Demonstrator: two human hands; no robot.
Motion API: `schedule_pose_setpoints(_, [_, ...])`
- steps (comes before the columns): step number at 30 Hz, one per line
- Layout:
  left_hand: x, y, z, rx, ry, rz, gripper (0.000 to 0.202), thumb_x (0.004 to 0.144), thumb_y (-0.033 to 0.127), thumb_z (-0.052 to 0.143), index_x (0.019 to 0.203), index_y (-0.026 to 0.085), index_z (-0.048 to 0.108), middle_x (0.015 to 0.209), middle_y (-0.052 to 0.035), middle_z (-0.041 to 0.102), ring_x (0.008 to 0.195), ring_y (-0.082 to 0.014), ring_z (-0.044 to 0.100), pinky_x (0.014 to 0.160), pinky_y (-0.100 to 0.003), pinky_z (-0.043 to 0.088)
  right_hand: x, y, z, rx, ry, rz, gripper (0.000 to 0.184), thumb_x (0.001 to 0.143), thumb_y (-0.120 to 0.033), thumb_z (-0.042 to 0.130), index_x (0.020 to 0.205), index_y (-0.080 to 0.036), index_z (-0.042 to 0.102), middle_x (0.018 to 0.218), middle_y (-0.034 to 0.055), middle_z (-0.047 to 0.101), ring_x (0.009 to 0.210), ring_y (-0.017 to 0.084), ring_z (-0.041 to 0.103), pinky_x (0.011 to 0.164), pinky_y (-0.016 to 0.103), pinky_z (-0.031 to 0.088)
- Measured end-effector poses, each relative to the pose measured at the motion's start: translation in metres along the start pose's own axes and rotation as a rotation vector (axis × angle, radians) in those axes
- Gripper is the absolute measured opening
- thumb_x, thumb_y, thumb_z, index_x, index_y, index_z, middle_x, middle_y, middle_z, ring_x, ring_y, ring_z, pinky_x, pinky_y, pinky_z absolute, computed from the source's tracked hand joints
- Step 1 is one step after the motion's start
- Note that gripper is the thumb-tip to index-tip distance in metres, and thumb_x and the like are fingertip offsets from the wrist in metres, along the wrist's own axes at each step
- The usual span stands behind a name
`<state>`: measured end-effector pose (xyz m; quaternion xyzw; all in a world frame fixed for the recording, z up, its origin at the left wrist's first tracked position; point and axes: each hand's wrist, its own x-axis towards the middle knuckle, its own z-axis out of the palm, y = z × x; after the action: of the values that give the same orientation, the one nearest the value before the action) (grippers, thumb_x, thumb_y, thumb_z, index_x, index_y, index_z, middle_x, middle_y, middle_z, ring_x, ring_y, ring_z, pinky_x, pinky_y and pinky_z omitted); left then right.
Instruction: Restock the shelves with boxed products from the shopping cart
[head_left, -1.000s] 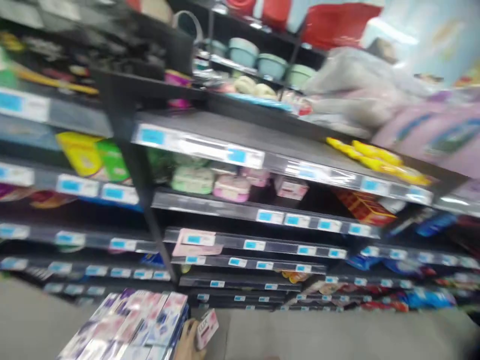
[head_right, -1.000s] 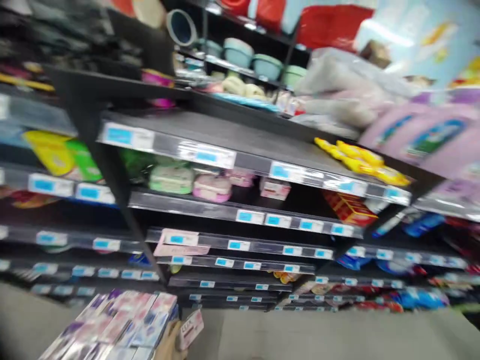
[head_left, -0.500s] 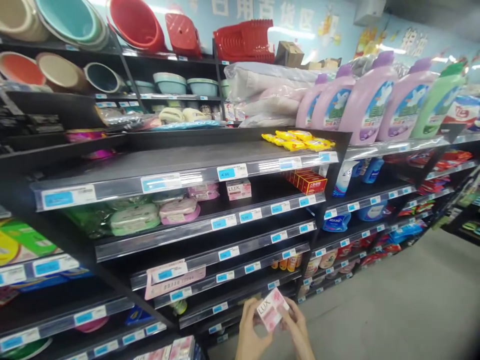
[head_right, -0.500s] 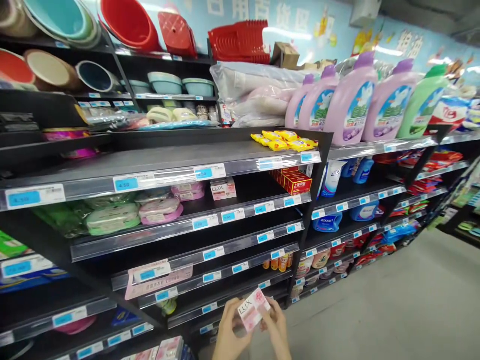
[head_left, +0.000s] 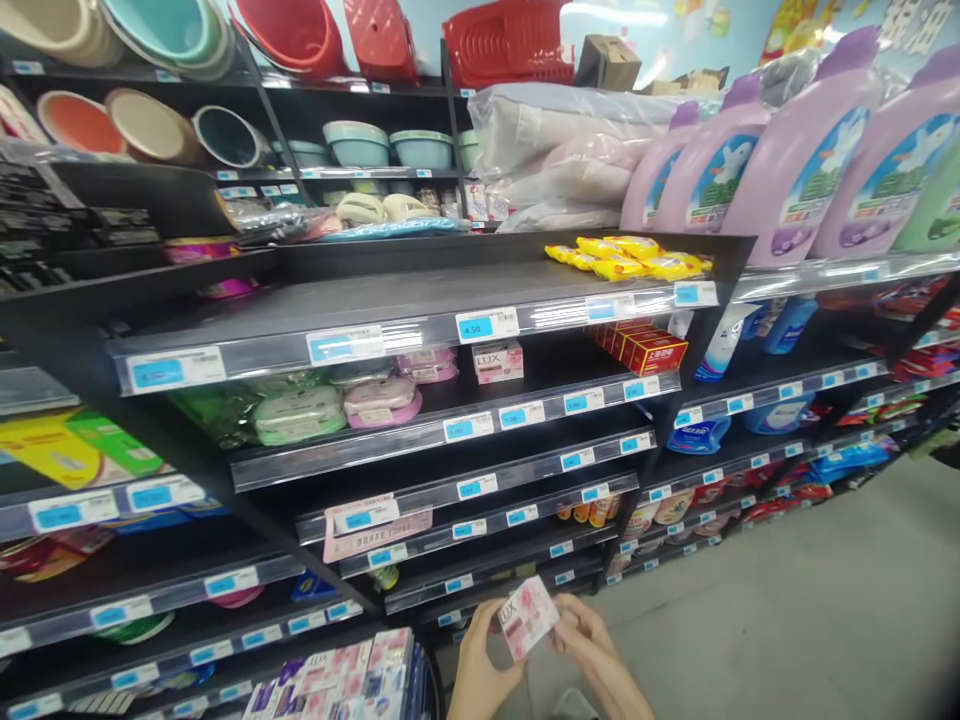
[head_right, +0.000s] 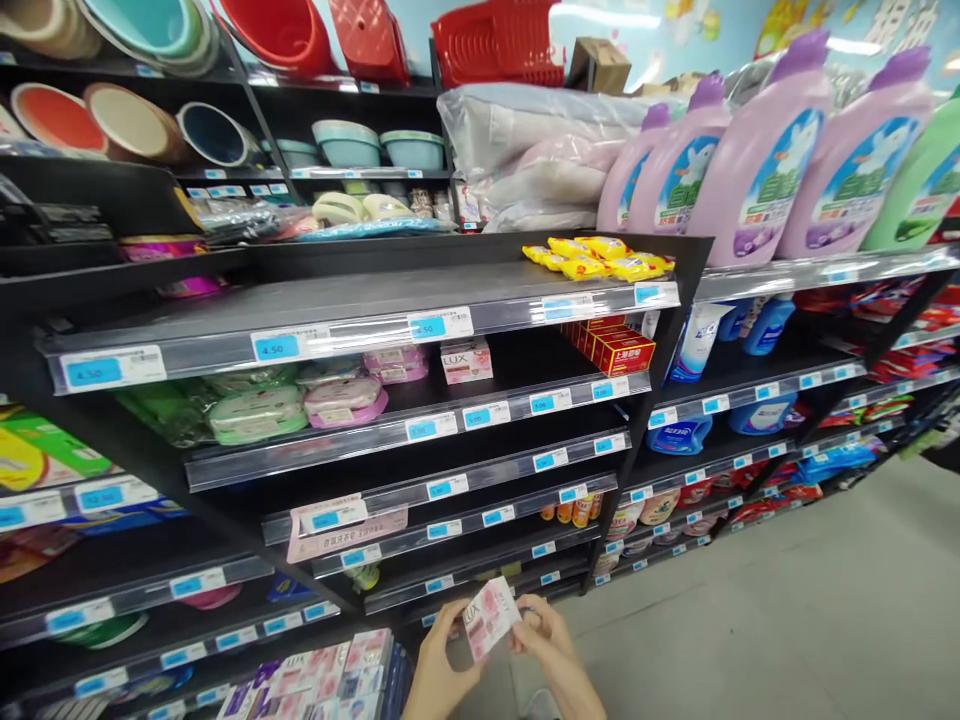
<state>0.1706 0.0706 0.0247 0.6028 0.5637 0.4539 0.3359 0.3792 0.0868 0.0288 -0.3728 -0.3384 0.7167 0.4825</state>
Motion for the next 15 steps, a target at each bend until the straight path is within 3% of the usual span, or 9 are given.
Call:
schedule_pose_setpoints(5, [-0.002,0.014,0.004,-0.475,0.006,-0.271,0.069,0.057,0.014,0.075,0.125,0.021,0.066,0.128,-0.0115,0.073,0.121,-0.0316,0.068,0.101,-0.042,0.057,-0.017,-0.036,0.027,0.021,-0.317,0.024,0.059,0.078,-0.059,0.082,0.122,-0.021,0.073,0.095,0.0100,0.076,0.095,0.027,0.068,0.089,0.039,0.049])
schedule_pose_setpoints(9, [-0.003,0.031,-0.002,-0.912,0.014,-0.502,0.061,0.051,0.013,0.070,0.112,0.017,0.071,0.112,-0.0107,0.078,0.111,-0.0331,0.071,0.104,-0.046,0.053,-0.022,-0.043,0.037,0.049,-0.368,0.090,0.070,0.070,-0.062,0.085,0.124,-0.022,0.070,0.106,0.0154,0.077,0.103,0.033,0.070,0.091,0.047,0.053])
schedule_pose_setpoints(12, [0.000,0.045,-0.015,-1.116,-0.017,-0.466,0.073,0.048,0.007,0.068,0.120,0.020,0.069,0.123,-0.0098,0.075,0.118,-0.0331,0.069,0.109,-0.046,0.050,-0.021,-0.036,0.032,0.057,-0.335,0.143,0.074,0.066,-0.066,0.085,0.122,-0.022,0.069,0.107,0.0166,0.077,0.099,0.034,0.071,0.090,0.049,0.054])
schedule_pose_setpoints(15, [0.000,0.054,-0.026,-1.173,0.001,-0.429,0.085,0.046,0.003,0.069,0.128,0.026,0.064,0.137,-0.0074,0.069,0.124,-0.0322,0.067,0.107,-0.045,0.051,-0.020,-0.027,0.024,0.043,-0.323,0.172,0.071,0.069,-0.064,0.083,0.125,-0.024,0.068,0.112,0.0154,0.076,0.102,0.034,0.071,0.093,0.051,0.054])
